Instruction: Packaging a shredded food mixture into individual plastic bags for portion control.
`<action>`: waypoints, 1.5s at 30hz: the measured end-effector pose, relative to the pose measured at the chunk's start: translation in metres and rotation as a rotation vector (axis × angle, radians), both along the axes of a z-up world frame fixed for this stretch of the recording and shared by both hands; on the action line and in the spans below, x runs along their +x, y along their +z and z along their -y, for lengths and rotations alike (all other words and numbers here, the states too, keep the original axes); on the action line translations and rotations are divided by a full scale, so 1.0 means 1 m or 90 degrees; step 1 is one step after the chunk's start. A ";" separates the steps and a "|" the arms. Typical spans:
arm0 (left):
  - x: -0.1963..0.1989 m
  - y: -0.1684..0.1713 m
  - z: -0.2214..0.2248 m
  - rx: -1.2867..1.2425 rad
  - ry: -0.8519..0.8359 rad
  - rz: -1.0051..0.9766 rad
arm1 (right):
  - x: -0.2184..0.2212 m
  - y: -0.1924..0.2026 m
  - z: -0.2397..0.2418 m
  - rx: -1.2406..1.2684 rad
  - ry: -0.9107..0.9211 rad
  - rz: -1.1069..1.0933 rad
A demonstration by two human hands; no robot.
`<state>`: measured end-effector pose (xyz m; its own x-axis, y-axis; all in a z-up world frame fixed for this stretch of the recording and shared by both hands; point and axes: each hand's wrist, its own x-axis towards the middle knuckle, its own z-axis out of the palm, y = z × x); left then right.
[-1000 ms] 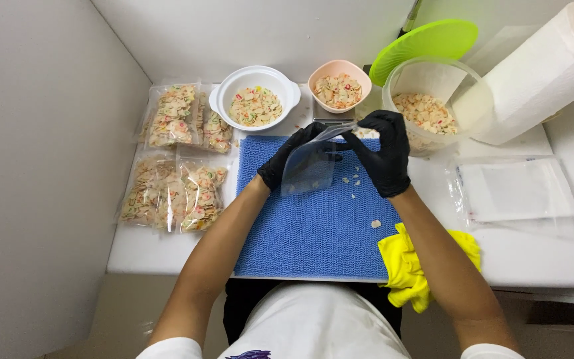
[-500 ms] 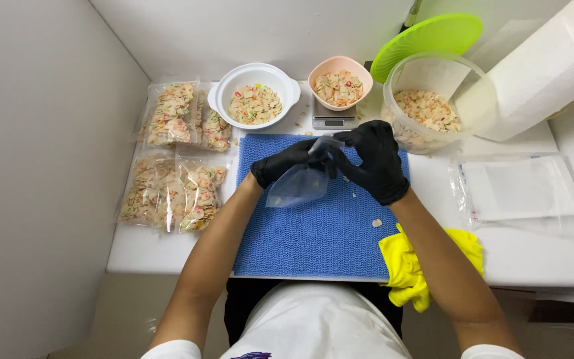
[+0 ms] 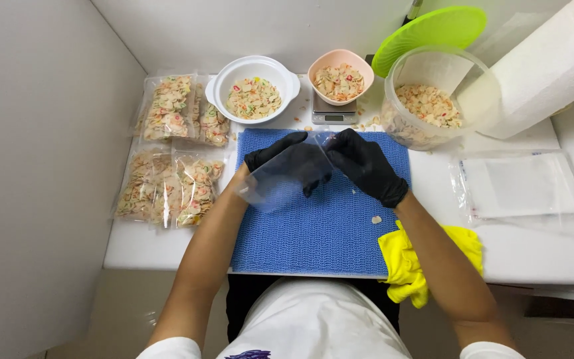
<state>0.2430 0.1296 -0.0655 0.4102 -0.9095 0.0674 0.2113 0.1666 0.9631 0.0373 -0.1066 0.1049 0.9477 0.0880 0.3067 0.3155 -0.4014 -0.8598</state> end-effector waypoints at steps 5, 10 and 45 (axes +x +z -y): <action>-0.021 0.008 0.007 -0.023 0.018 -0.029 | 0.000 0.006 -0.001 0.060 0.074 -0.052; -0.038 0.018 0.012 -0.054 0.042 -0.073 | 0.001 -0.004 0.007 0.130 0.088 -0.207; -0.076 0.107 0.098 -0.306 0.260 -0.406 | 0.023 0.010 -0.004 0.851 0.089 -0.360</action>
<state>0.1668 0.0313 0.0412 0.7850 -0.6174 0.0521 0.5186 0.7007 0.4900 0.0599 -0.1029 0.1148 0.9749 0.1422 -0.1710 -0.2162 0.7862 -0.5789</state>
